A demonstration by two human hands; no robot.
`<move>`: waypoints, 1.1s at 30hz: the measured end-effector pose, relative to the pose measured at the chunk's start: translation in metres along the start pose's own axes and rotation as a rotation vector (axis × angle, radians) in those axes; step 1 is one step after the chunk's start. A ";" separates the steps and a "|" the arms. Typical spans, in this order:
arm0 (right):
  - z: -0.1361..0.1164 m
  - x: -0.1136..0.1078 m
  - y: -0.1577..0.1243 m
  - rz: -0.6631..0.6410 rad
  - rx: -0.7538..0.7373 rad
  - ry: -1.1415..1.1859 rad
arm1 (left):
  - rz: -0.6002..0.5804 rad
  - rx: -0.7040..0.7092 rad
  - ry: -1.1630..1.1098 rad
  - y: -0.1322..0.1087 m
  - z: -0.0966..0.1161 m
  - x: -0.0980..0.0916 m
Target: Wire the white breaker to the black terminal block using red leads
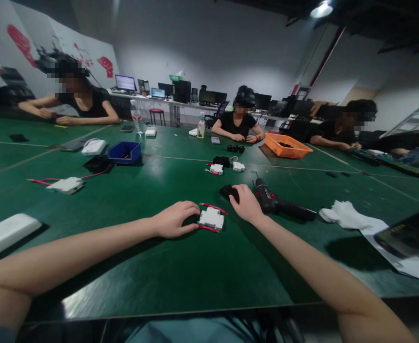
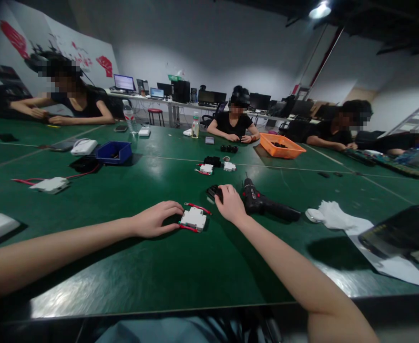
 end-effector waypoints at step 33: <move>-0.076 -0.011 -0.035 -0.328 -0.105 0.105 | -0.005 0.151 -0.050 0.001 0.004 -0.002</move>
Point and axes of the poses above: each hand's wrist, its own y-axis towards the middle knuckle, its own x-axis out of the palm, z = x × y, the point moved 3 cm from there along y, towards the middle knuckle, and after that the axes turned 12 degrees about y, right-handed, at the moved point
